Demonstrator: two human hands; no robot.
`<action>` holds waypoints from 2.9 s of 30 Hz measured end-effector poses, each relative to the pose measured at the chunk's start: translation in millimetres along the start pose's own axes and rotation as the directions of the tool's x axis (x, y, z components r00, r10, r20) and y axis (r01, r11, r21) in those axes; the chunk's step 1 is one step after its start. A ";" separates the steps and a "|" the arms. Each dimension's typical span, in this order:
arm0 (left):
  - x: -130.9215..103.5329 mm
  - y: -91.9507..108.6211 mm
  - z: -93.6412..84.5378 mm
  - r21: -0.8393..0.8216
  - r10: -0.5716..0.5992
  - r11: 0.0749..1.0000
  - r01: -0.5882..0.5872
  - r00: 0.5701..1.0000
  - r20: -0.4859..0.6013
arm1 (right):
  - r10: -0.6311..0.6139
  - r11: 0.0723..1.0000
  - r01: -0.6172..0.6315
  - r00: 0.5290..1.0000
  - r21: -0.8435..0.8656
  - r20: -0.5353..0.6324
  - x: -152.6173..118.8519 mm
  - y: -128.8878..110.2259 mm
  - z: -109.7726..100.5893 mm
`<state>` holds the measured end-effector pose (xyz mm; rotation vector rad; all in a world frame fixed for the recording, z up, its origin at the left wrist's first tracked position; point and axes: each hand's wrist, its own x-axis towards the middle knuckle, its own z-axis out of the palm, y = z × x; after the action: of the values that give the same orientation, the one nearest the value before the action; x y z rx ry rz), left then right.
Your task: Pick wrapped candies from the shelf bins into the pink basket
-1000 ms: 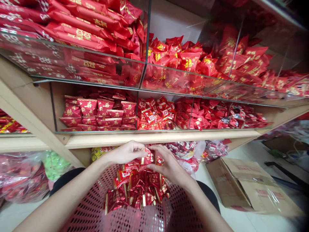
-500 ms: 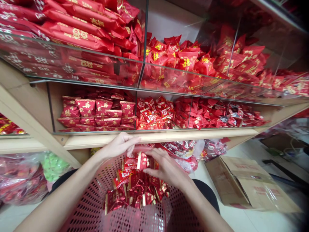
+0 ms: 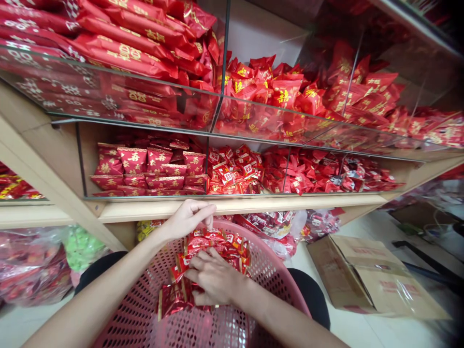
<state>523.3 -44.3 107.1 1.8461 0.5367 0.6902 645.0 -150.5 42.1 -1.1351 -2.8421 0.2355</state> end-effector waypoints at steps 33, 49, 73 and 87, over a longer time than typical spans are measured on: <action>-0.8 -6.3 0.2 0.246 0.034 0.968 -0.039 0.999 0.023 | 0.879 0.474 -0.846 0.469 0.242 -0.085 -7.7 149.2 -146.0; -0.9 -5.3 1.2 0.256 0.034 0.966 -0.033 0.999 0.002 | 0.882 0.471 -0.755 0.410 0.456 -0.233 -24.0 148.7 -155.1; -12.3 12.1 30.2 0.435 -0.020 0.896 -0.083 0.974 0.227 | 0.756 -0.029 0.004 0.655 1.000 0.019 -50.2 42.1 -43.0; -27.4 7.3 38.1 0.699 -0.100 0.693 -0.179 0.936 0.339 | 0.863 0.124 -0.077 0.500 0.989 -0.069 -59.3 59.3 -39.6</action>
<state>529.3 -90.3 97.2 2.6683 0.5728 0.1296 733.1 -144.5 70.5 -1.3851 -1.0168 1.0756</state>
